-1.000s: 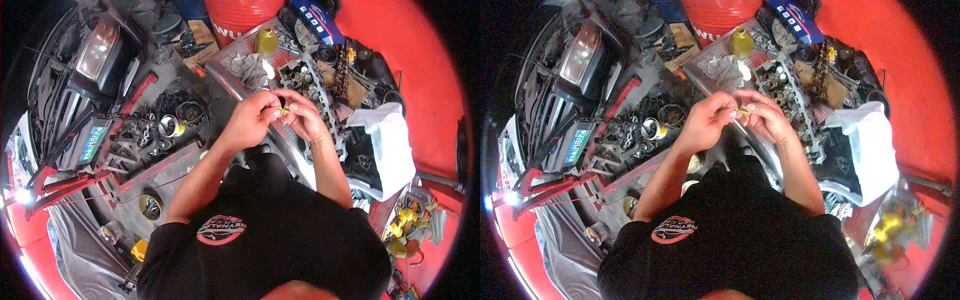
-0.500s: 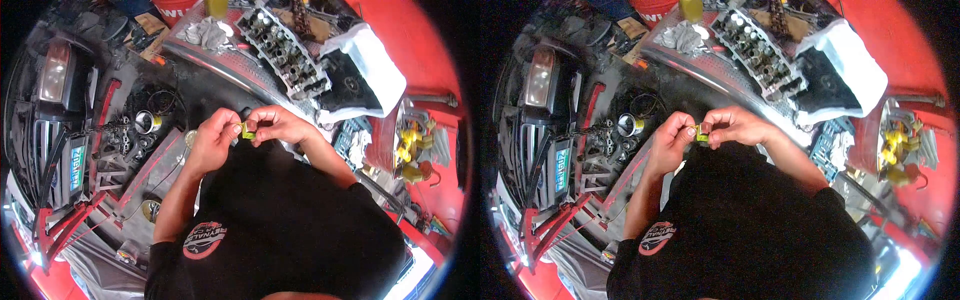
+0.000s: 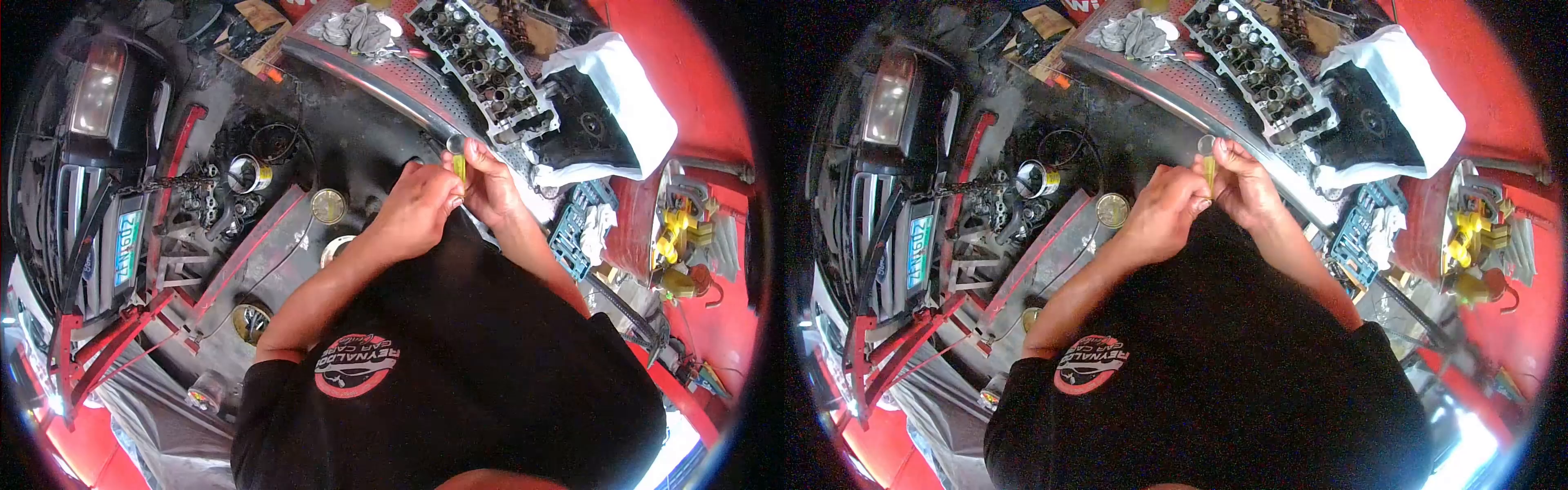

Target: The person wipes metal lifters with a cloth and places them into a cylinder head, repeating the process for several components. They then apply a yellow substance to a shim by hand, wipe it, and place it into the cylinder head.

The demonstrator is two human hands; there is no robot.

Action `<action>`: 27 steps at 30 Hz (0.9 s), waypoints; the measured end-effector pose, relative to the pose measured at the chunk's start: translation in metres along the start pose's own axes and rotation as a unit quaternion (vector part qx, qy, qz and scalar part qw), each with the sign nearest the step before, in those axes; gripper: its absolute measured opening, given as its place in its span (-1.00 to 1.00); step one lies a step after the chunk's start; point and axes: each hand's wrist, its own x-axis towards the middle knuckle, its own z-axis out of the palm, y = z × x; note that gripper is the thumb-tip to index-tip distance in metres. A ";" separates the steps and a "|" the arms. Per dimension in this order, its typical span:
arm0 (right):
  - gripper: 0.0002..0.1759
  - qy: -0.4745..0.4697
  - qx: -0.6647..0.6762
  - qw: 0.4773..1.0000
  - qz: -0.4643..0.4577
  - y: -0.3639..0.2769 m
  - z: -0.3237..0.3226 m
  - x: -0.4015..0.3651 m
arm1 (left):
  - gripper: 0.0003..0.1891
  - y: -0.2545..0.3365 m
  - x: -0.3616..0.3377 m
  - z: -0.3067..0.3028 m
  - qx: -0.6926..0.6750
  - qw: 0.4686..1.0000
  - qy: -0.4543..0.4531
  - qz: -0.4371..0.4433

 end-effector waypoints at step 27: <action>-0.59 0.057 -0.029 0.996 0.067 -0.002 -0.015 0.042 | -0.04 -0.278 -0.108 -0.172 0.339 0.804 0.093 -0.480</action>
